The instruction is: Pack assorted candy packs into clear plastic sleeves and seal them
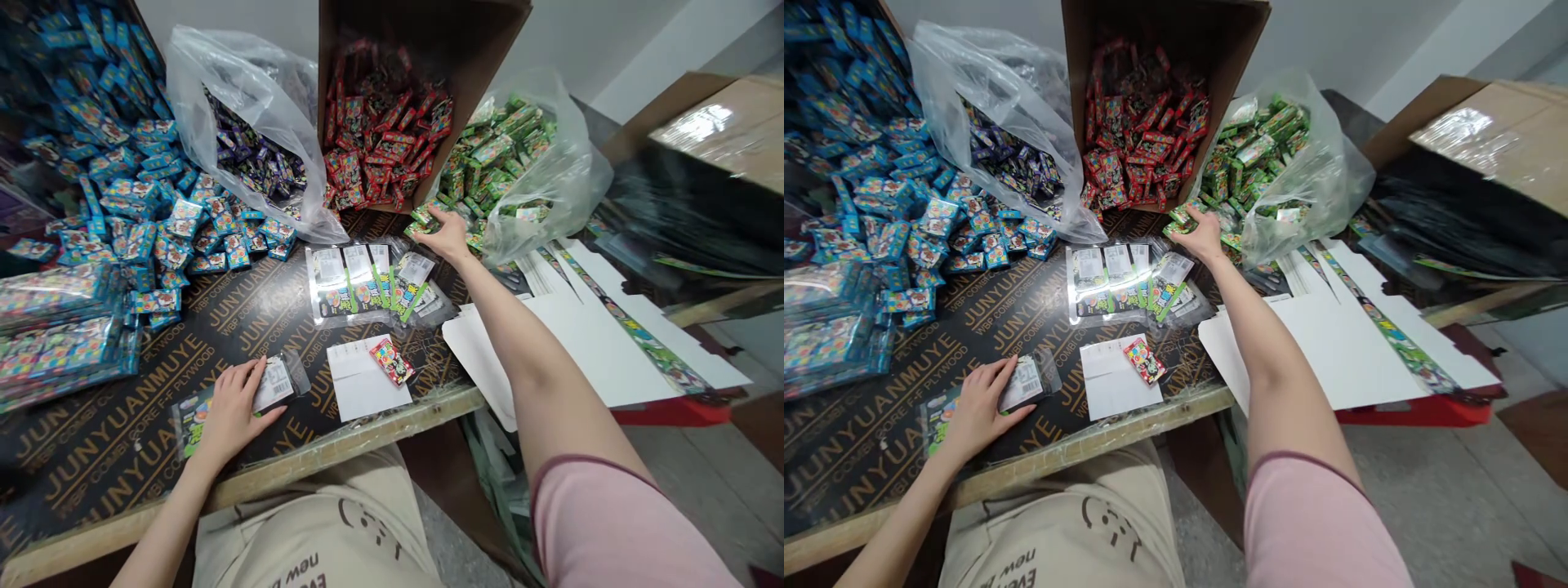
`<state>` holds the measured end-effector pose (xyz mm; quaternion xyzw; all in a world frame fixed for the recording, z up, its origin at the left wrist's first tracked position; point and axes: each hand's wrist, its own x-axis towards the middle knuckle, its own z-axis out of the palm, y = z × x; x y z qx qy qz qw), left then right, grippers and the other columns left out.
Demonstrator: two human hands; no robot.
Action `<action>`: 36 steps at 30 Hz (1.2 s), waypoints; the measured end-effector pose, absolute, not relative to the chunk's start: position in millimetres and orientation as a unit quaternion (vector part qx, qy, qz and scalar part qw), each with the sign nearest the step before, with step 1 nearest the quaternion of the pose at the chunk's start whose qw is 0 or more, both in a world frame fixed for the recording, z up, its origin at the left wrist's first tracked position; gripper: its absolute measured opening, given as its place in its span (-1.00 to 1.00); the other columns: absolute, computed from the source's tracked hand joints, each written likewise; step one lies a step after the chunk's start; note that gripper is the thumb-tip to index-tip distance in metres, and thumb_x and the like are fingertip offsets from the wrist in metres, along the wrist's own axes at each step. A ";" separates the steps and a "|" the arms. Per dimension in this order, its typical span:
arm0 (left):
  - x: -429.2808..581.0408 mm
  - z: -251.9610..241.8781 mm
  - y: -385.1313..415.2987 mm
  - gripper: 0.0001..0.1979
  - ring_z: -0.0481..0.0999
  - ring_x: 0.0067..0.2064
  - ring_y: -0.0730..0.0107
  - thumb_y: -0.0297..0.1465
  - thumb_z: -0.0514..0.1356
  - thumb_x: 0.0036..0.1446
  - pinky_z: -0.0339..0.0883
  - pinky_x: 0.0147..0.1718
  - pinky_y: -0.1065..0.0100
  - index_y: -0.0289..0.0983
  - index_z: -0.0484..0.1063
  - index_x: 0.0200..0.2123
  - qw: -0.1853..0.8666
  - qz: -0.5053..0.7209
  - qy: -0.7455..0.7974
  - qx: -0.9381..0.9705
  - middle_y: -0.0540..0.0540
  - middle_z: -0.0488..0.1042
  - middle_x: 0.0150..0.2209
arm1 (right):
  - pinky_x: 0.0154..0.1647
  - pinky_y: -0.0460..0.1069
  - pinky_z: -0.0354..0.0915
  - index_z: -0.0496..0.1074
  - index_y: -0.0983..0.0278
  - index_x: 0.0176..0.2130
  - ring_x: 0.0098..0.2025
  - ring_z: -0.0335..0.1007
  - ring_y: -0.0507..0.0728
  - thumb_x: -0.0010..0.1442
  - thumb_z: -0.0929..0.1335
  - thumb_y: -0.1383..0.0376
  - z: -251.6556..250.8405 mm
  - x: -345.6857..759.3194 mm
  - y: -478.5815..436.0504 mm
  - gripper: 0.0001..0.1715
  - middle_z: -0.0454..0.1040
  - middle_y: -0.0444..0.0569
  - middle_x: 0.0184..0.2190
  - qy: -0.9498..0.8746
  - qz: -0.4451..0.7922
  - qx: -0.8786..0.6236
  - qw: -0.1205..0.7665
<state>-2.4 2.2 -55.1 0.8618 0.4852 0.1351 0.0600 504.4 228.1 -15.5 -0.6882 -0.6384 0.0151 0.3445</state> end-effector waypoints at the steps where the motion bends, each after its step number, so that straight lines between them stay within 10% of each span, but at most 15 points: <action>1: -2.2 -54.9 1.9 -0.19 0.34 0.05 -0.04 -0.01 0.20 0.09 0.20 0.08 -0.04 -0.27 0.08 0.31 0.061 0.137 0.487 0.861 -0.31 0.35 0.09 | 0.08 0.22 0.26 0.42 0.40 0.11 -0.07 0.40 0.28 -0.12 0.50 0.19 -10.5 488.2 218.2 -0.20 0.50 0.17 -0.08 -0.652 0.029 -0.671 0.353; 13: -1.5 -36.3 -6.0 -0.23 0.29 0.19 -0.05 -0.03 0.25 0.05 -0.03 0.25 -0.16 -0.28 0.20 0.25 0.071 0.148 0.522 0.837 -0.33 0.32 0.16 | 0.09 0.25 0.27 0.40 0.22 0.12 0.07 0.32 0.34 -0.03 0.47 0.15 -40.2 307.8 78.1 -0.28 0.35 0.17 0.01 -0.853 0.174 -0.428 0.242; 20: 5.5 -22.2 -23.7 -0.55 0.32 0.17 0.03 -0.22 0.18 0.19 0.03 0.23 -0.15 -0.24 0.36 0.12 0.074 0.200 0.533 0.819 -0.28 0.36 0.13 | 0.26 0.39 -0.10 0.32 0.24 0.12 0.39 -0.19 0.49 -0.16 0.51 0.20 -24.3 295.4 102.1 -0.17 0.01 0.25 0.35 -0.857 0.149 -0.466 0.162; 28: 21.1 -6.4 -36.9 -0.60 0.40 0.12 0.06 -0.25 0.28 0.10 0.22 0.15 -0.05 -0.21 0.47 0.01 0.240 0.344 0.540 0.729 -0.24 0.45 0.08 | 0.06 0.16 0.24 0.42 0.25 0.01 -0.12 0.44 0.23 -0.02 0.32 0.34 -17.2 266.4 102.6 -0.46 0.52 0.00 -0.23 -0.810 0.241 -0.452 0.285; 36: 38.5 -12.8 -37.5 -0.59 0.54 -0.08 0.17 -0.24 0.33 0.02 0.39 -0.02 0.12 -0.27 0.52 -0.06 0.461 0.395 0.550 0.573 -0.21 0.55 -0.07 | 0.21 0.40 -0.01 0.23 0.25 0.23 0.30 0.04 0.45 -0.10 0.37 0.37 -26.6 236.1 85.9 -0.13 0.21 0.21 0.26 -0.868 0.200 -0.431 0.146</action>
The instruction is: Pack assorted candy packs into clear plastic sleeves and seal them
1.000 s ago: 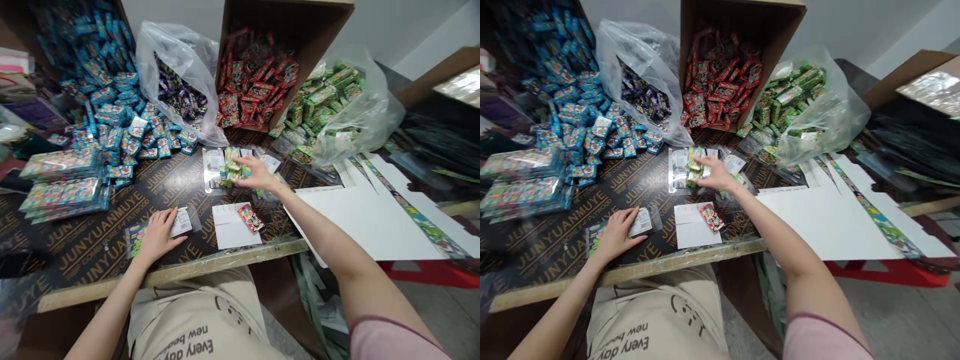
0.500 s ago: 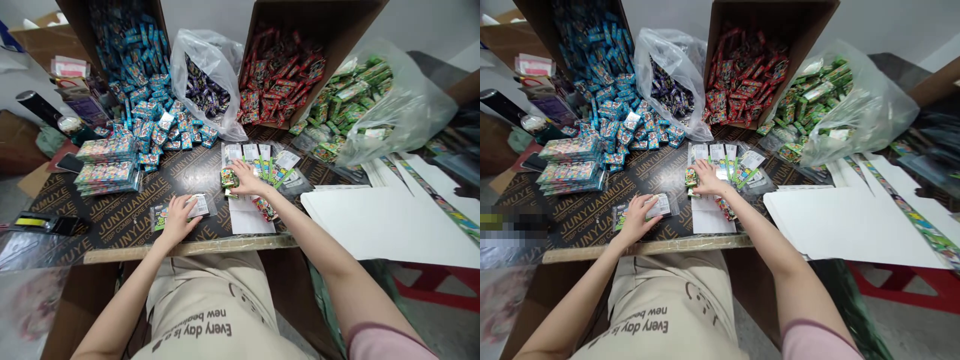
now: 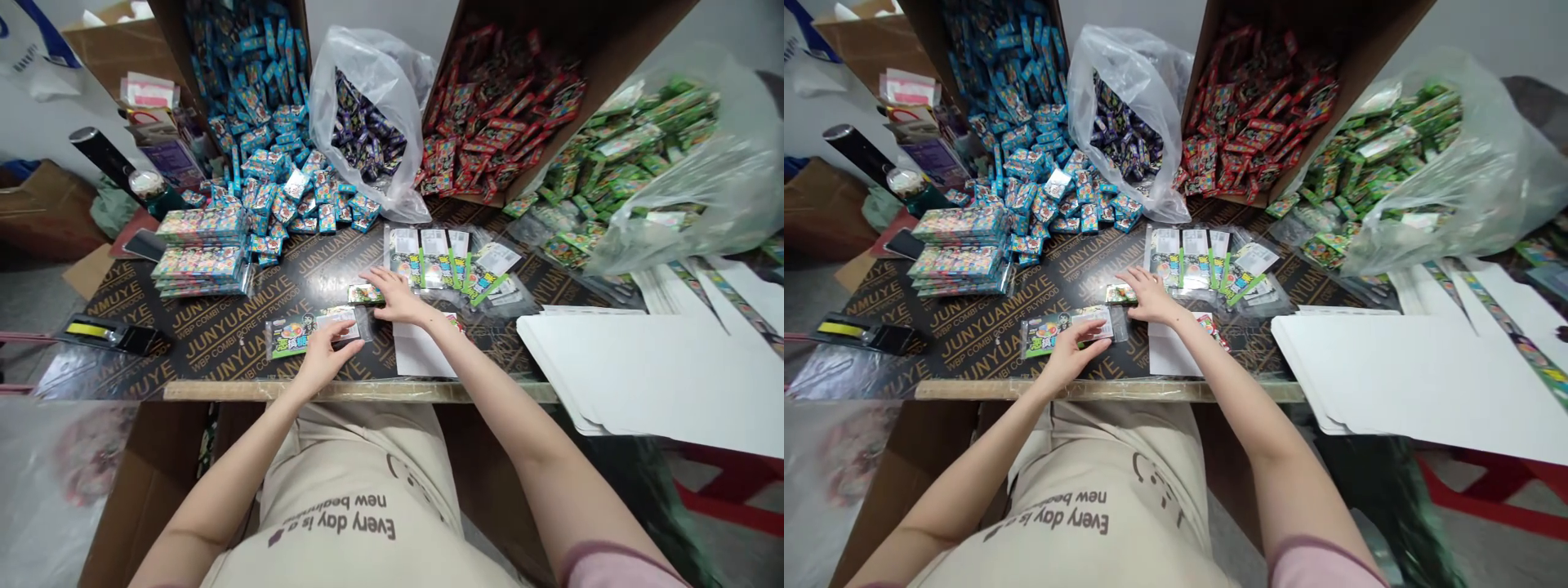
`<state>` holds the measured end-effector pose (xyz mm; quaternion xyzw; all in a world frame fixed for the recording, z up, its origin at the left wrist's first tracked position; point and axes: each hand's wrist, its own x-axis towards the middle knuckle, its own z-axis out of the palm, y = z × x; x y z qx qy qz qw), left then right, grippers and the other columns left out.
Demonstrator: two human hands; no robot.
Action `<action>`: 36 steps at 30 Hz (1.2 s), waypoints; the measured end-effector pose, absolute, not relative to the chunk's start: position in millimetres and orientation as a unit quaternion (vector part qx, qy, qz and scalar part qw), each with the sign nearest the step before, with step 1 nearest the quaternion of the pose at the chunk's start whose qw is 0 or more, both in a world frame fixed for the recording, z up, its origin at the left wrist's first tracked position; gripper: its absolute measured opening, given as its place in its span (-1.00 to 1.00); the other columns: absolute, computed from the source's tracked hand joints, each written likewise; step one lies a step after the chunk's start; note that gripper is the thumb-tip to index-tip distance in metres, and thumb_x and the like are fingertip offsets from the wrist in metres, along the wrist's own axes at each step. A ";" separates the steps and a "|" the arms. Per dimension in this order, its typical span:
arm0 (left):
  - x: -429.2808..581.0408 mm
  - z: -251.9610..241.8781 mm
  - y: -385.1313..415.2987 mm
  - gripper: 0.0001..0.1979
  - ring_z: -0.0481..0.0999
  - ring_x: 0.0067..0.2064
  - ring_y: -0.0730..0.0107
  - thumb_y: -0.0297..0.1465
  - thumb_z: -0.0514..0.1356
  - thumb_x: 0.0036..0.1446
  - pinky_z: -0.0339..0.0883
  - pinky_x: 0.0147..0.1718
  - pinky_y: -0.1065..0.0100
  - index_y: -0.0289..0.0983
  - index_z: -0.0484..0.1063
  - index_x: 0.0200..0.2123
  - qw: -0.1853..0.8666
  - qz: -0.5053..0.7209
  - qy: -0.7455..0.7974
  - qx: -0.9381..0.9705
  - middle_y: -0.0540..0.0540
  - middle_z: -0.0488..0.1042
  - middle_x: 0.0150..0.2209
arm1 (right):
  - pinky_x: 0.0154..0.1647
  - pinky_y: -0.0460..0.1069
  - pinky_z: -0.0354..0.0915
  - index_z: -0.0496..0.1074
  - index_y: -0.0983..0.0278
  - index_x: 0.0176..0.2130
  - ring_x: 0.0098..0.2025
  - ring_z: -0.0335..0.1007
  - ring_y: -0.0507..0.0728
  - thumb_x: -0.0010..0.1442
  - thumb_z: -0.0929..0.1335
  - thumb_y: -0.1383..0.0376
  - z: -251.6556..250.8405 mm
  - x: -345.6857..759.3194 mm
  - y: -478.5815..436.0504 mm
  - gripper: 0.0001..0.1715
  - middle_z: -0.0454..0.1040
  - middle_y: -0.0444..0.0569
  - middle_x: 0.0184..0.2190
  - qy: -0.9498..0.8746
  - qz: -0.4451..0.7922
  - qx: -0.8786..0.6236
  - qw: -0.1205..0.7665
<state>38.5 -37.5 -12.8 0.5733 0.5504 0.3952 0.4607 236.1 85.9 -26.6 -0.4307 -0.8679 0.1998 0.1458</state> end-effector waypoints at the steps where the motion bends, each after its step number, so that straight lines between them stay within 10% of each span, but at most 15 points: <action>1: 38.2 -14.1 -39.2 -0.61 0.54 -0.08 0.17 -0.25 0.34 0.00 0.39 -0.02 0.12 -0.27 0.54 -0.09 0.459 0.390 0.550 0.578 -0.20 0.56 -0.08 | 0.22 0.43 -0.05 0.23 0.26 0.23 0.28 0.07 0.46 -0.09 0.36 0.39 -28.4 233.9 88.1 -0.14 0.26 0.21 0.22 -0.864 0.200 -0.442 0.133; 10: 32.0 -4.3 -31.7 -0.54 0.58 -0.31 0.33 -0.08 0.33 -0.08 0.46 -0.29 0.31 -0.31 0.46 -0.22 0.620 0.527 0.510 0.277 -0.09 0.58 -0.32 | -0.02 0.17 0.34 0.26 0.16 0.20 -0.05 0.39 0.29 0.09 0.42 0.14 7.0 195.8 21.4 -0.29 0.43 0.08 -0.08 -0.835 0.264 -0.368 0.314; 19: 24.7 -0.6 -31.5 -0.70 0.42 -0.55 0.45 -0.18 0.32 -0.12 0.28 -0.55 0.42 -0.34 0.46 -0.50 0.707 0.365 0.502 0.338 -0.04 0.48 -0.54 | 0.21 0.28 0.10 0.04 -0.01 0.29 0.21 0.19 0.34 -0.05 0.47 0.15 19.5 216.5 -16.0 0.00 0.29 0.03 0.16 -0.864 0.302 -0.293 0.277; 23: 10.4 -2.0 -21.5 -0.55 0.54 -0.22 0.19 -0.08 0.19 0.08 0.40 -0.18 0.17 -0.33 0.53 -0.16 0.511 0.340 0.547 0.569 -0.22 0.57 -0.24 | 0.13 0.26 0.14 0.16 0.04 0.21 0.12 0.24 0.36 -0.11 0.44 0.21 10.4 230.1 -11.9 -0.09 0.33 0.06 0.04 -0.845 0.233 -0.366 0.312; 27: -13.0 -11.0 -8.1 -0.05 0.25 0.23 -0.13 -0.14 0.43 -0.23 -0.08 0.24 -0.17 -0.26 0.22 0.24 0.218 0.196 0.566 0.771 -0.32 0.33 0.19 | 0.13 0.29 0.05 0.18 0.09 0.21 0.11 0.24 0.40 -0.03 0.46 0.09 -11.0 247.1 5.3 -0.14 0.35 0.10 0.05 -0.832 0.145 -0.451 0.289; 36: -20.2 -19.6 -14.2 0.11 0.34 0.12 -0.01 -0.25 0.37 -0.18 -0.02 0.23 -0.11 -0.28 -0.13 0.38 0.197 0.147 0.519 0.818 -0.24 0.36 0.06 | 0.24 0.28 0.14 0.09 0.12 0.29 0.24 0.21 0.33 0.00 0.49 0.02 -21.3 249.0 11.4 -0.01 0.26 0.11 0.24 -0.831 0.335 -0.338 0.289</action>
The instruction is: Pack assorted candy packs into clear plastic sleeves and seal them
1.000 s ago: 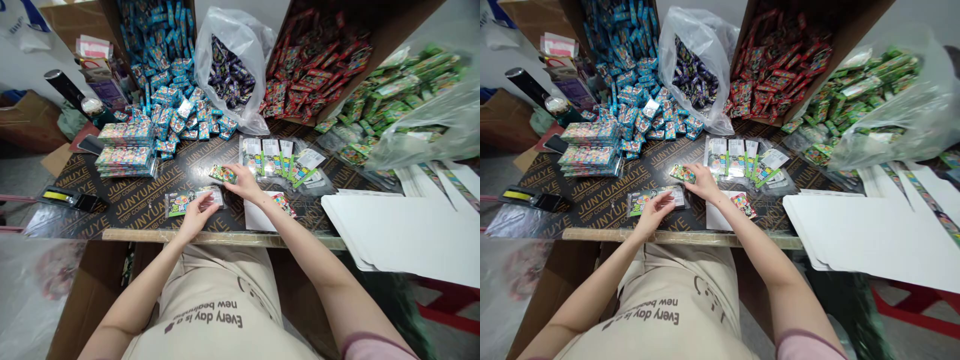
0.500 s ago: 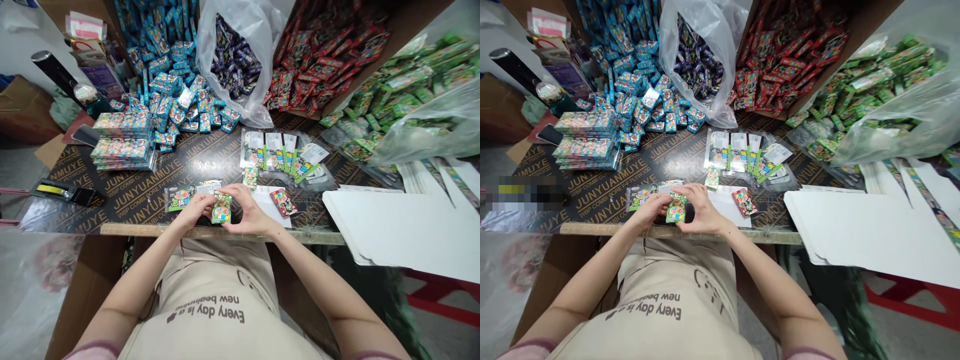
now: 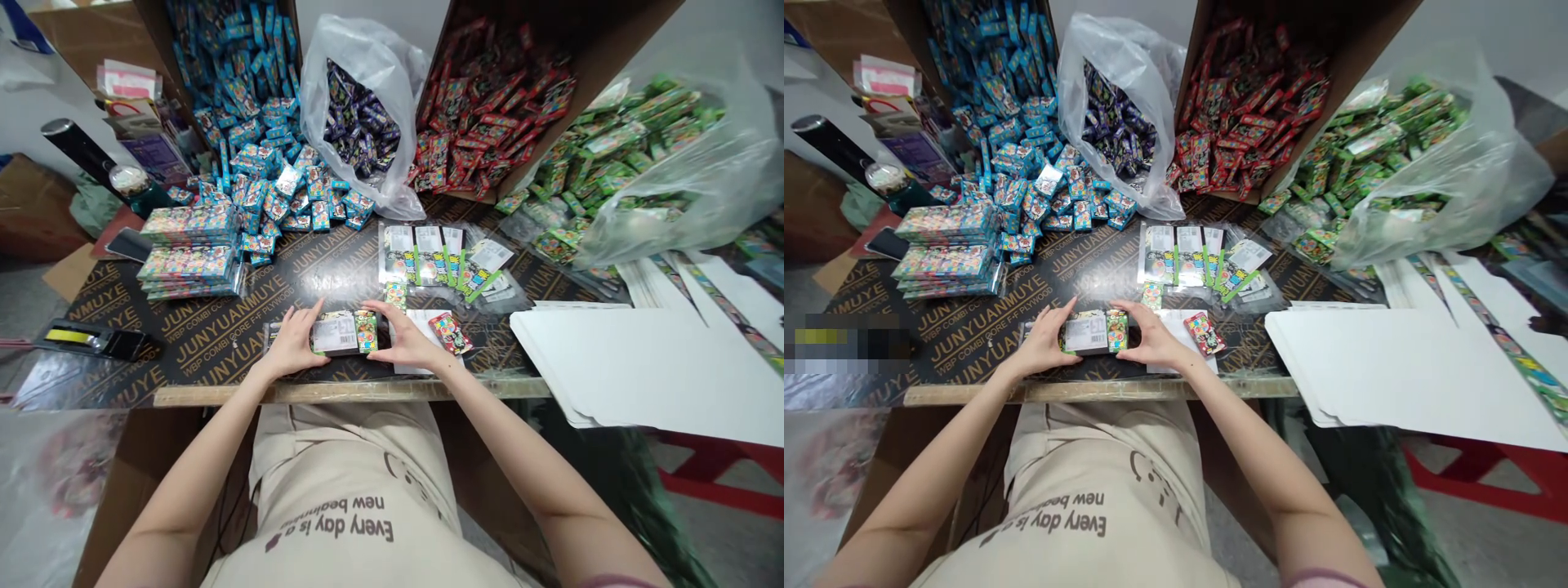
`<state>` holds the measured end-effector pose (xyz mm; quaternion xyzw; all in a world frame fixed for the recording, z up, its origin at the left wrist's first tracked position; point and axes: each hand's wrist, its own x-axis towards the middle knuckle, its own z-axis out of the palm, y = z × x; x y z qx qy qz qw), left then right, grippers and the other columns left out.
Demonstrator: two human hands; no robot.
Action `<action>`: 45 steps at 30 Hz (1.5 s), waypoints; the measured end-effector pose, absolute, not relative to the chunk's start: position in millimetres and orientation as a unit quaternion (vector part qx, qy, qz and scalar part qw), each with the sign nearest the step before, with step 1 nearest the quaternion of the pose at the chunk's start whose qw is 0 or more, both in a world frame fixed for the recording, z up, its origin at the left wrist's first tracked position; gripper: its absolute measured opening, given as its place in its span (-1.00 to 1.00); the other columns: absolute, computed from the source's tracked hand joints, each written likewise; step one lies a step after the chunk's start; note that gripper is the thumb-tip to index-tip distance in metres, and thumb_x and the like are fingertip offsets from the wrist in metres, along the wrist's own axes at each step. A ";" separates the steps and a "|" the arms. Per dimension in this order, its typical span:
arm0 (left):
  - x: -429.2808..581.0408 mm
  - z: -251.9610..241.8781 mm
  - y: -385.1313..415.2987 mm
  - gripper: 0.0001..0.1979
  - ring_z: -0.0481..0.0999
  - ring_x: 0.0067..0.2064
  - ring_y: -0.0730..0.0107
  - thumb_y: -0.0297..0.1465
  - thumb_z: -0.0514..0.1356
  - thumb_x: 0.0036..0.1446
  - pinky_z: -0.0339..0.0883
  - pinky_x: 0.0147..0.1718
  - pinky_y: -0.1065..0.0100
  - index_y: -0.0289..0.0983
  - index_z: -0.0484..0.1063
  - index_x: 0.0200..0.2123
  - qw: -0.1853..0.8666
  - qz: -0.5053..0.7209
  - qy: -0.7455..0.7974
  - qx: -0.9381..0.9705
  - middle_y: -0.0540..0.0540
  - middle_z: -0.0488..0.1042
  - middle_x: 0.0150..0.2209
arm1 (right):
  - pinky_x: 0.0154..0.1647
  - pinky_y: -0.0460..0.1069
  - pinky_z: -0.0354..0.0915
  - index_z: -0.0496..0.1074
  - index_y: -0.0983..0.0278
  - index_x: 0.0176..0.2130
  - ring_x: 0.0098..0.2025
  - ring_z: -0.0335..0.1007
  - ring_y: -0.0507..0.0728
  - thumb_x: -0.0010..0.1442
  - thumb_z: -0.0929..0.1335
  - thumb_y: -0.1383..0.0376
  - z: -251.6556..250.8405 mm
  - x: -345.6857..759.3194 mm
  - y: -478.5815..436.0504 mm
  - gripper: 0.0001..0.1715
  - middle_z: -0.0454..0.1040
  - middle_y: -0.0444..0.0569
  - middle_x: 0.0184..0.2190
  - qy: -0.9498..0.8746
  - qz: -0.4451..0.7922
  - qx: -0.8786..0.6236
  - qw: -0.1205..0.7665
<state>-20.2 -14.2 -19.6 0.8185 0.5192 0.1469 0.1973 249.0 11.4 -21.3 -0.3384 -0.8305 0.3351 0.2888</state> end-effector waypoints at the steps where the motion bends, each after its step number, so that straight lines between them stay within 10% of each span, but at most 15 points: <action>1: -19.9 -16.3 -15.0 0.10 0.34 0.11 -0.01 -0.26 0.38 -0.20 0.05 0.21 -0.08 -0.25 -0.10 0.37 0.209 0.159 0.514 0.817 -0.22 0.36 0.05 | 0.26 0.26 0.14 0.09 0.12 0.29 0.27 0.20 0.31 0.00 0.50 0.01 -17.4 248.7 12.3 -0.01 0.24 0.10 0.26 -0.822 0.365 -0.319 0.298; 6: -11.1 3.3 -4.5 -0.03 0.35 0.04 0.09 -0.22 0.43 -0.24 0.22 0.09 0.10 -0.18 0.17 0.28 0.228 0.344 0.565 0.714 -0.14 0.30 -0.02 | 0.22 0.25 0.26 -0.01 -0.05 0.31 0.25 0.25 0.28 -0.03 0.49 -0.07 10.2 234.8 23.0 0.07 0.20 0.02 0.28 -0.696 0.442 -0.376 0.423; 13: 26.7 -0.5 2.9 -0.71 0.42 -0.23 0.37 -0.22 0.29 0.07 0.31 -0.16 0.37 -0.28 0.52 -0.19 0.426 0.565 0.510 0.489 -0.05 0.45 -0.29 | -0.02 0.20 0.42 0.00 0.00 0.25 0.06 0.44 0.23 0.21 0.20 -0.21 33.6 194.2 34.9 -0.25 0.46 0.02 0.03 -0.498 0.520 -0.440 0.537; 21: 61.6 7.3 -21.3 -0.58 0.45 -0.43 0.50 -0.04 0.36 -0.10 0.32 -0.33 0.46 -0.33 0.53 -0.45 0.577 0.652 0.449 0.197 0.00 0.51 -0.46 | -0.20 0.00 0.39 0.22 0.11 -0.08 -0.27 0.51 0.08 -0.08 0.48 0.28 49.3 179.2 22.7 -0.41 0.54 -0.19 -0.36 -0.402 0.610 -0.405 0.550; 30: 45.1 45.9 5.5 -0.84 0.44 -0.54 0.52 -0.41 0.31 -0.28 0.28 -0.50 0.48 -0.33 0.47 -0.52 0.673 0.568 0.451 0.145 0.04 0.50 -0.54 | -0.08 0.12 0.40 0.17 0.09 -0.02 -0.18 0.57 0.16 -0.06 0.42 0.32 53.1 189.1 19.9 -0.38 0.61 -0.15 -0.21 -0.273 0.724 -0.348 0.529; 38: 35.9 54.6 -2.8 -0.95 0.50 -0.35 0.43 -0.42 0.34 -0.14 0.36 -0.29 0.40 -0.26 0.55 -0.56 0.411 0.619 0.471 0.476 -0.03 0.55 -0.45 | -0.03 0.07 0.36 0.50 0.22 -0.44 -0.19 0.53 0.13 -0.04 0.47 0.28 40.4 190.0 12.8 -0.90 0.61 -0.08 -0.34 -0.427 0.573 -0.373 0.592; 45: 17.8 68.7 4.7 -0.77 0.53 -0.42 0.39 -0.31 0.43 -0.18 0.41 -0.38 0.39 -0.30 0.61 -0.42 0.422 0.493 0.540 0.535 -0.08 0.60 -0.44 | -0.34 -0.02 0.38 0.56 0.23 -0.40 -0.42 0.45 0.06 0.02 0.48 0.15 42.5 195.9 11.2 -0.80 0.57 -0.11 -0.45 -0.515 0.459 -0.441 0.574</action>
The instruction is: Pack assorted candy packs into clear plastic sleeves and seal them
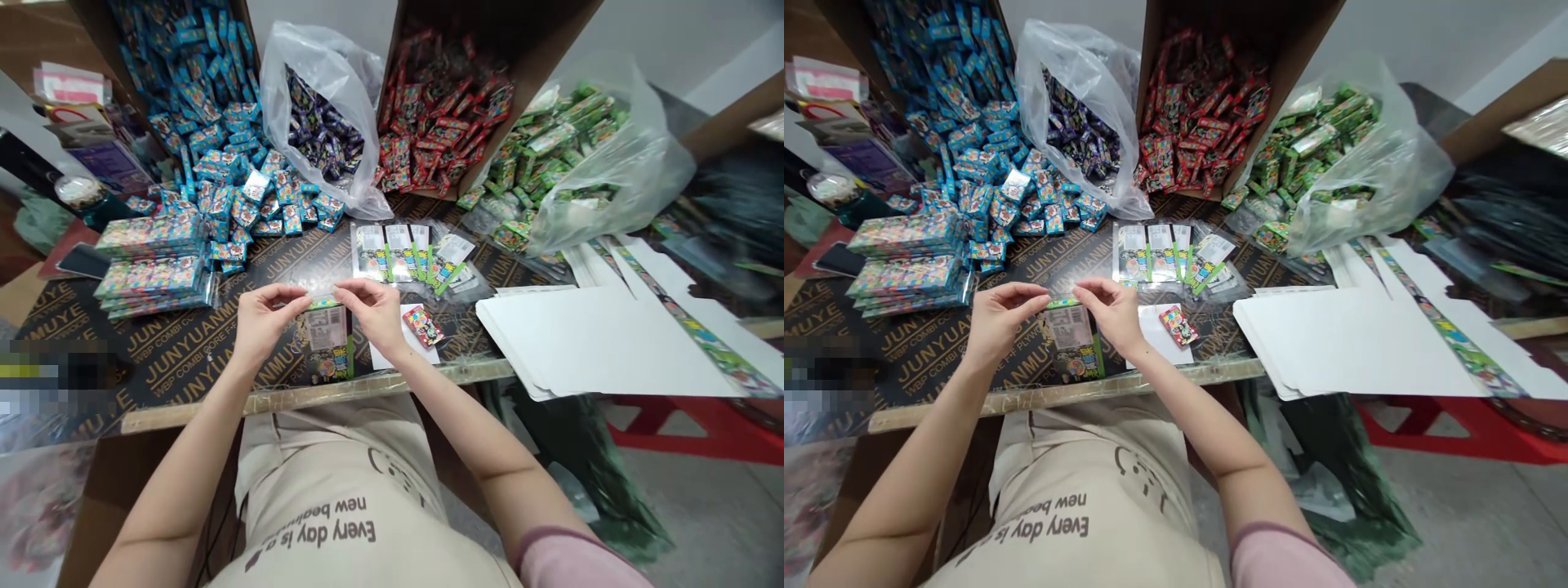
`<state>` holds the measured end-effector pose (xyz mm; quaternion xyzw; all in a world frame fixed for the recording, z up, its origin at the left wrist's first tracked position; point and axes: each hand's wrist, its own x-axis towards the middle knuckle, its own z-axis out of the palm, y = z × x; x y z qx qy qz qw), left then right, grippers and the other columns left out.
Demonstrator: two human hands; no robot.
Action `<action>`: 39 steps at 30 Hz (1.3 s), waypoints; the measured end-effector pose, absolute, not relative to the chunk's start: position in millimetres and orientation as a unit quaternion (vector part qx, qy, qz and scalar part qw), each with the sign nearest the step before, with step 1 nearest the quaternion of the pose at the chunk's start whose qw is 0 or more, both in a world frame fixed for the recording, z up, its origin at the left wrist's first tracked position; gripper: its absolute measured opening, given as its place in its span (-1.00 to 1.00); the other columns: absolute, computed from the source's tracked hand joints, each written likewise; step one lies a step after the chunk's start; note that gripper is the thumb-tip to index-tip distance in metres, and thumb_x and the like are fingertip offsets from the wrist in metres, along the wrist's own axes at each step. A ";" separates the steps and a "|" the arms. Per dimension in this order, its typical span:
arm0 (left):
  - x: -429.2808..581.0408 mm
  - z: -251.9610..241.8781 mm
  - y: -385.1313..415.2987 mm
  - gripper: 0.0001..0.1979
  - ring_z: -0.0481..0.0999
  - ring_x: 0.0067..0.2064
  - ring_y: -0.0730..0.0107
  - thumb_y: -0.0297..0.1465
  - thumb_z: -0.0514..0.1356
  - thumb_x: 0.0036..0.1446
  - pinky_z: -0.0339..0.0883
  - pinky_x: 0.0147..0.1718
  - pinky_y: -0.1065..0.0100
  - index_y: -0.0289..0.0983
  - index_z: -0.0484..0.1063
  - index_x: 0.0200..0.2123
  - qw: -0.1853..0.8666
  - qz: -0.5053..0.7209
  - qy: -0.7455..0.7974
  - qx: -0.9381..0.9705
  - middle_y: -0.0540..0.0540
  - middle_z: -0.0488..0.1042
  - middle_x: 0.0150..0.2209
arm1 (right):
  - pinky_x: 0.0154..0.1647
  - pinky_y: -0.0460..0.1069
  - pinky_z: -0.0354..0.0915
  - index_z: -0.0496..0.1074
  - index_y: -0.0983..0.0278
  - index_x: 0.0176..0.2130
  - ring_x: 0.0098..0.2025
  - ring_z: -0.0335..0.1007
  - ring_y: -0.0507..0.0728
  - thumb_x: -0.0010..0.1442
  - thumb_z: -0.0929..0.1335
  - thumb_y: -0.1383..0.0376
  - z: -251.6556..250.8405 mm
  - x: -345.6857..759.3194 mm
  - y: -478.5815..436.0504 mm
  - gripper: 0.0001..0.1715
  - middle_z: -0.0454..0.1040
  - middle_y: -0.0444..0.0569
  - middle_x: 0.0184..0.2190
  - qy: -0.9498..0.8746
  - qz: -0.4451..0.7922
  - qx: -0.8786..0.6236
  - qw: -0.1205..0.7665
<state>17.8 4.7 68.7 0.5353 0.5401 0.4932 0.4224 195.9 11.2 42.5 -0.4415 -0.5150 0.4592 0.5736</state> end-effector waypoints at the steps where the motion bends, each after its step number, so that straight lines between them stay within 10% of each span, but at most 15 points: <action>1: 16.8 70.9 6.9 -0.77 0.53 -0.43 0.39 -0.30 0.43 -0.18 0.41 -0.38 0.39 -0.30 0.61 -0.41 0.425 0.481 0.543 0.541 -0.08 0.60 -0.44 | -0.35 -0.03 0.38 0.55 0.24 -0.40 -0.43 0.45 0.05 0.02 0.48 0.14 44.3 196.6 12.5 -0.79 0.56 -0.11 -0.46 -0.525 0.460 -0.442 0.563; 16: 13.8 77.0 3.2 -0.87 0.52 -0.40 0.41 -0.36 0.34 0.01 0.37 -0.43 0.43 -0.28 0.54 -0.51 0.305 0.442 0.458 0.709 -0.07 0.54 -0.46 | -0.35 -0.02 0.36 0.52 0.29 -0.45 -0.43 0.44 0.06 0.05 0.47 0.03 59.8 211.6 15.8 -0.64 0.55 -0.06 -0.49 -0.617 0.440 -0.435 0.486; 25: 12.1 80.7 -4.6 -0.83 0.37 -0.40 0.42 -0.44 0.17 0.19 0.24 -0.44 0.40 -0.20 0.58 -0.24 0.149 0.351 0.386 0.840 -0.04 0.37 -0.44 | 0.12 0.14 0.19 0.54 0.13 -0.08 0.08 0.36 0.20 0.27 0.27 -0.01 27.8 270.4 21.3 -0.59 0.51 0.00 0.01 -0.677 0.343 -0.467 0.454; 31: 22.9 78.6 -9.2 -0.93 0.37 -0.38 0.44 -0.38 0.27 0.12 0.26 -0.40 0.41 -0.20 0.58 -0.36 0.210 0.391 0.399 0.802 -0.03 0.37 -0.41 | -0.05 0.18 0.06 0.56 0.28 -0.35 -0.02 0.28 0.35 0.08 0.42 0.30 -27.7 315.7 48.2 -0.90 0.52 0.12 -0.21 -0.683 0.212 -0.678 0.169; 39: 39.8 72.3 -11.1 -0.92 0.53 -0.35 0.36 -0.47 0.27 0.06 0.35 -0.34 0.36 -0.25 0.47 -0.46 0.232 0.438 0.414 0.763 -0.07 0.54 -0.42 | -0.16 0.05 -0.04 0.48 0.30 -0.49 -0.10 0.31 0.24 0.00 0.46 0.37 -40.7 312.8 53.0 -0.92 0.55 0.01 -0.34 -0.719 0.235 -0.638 0.144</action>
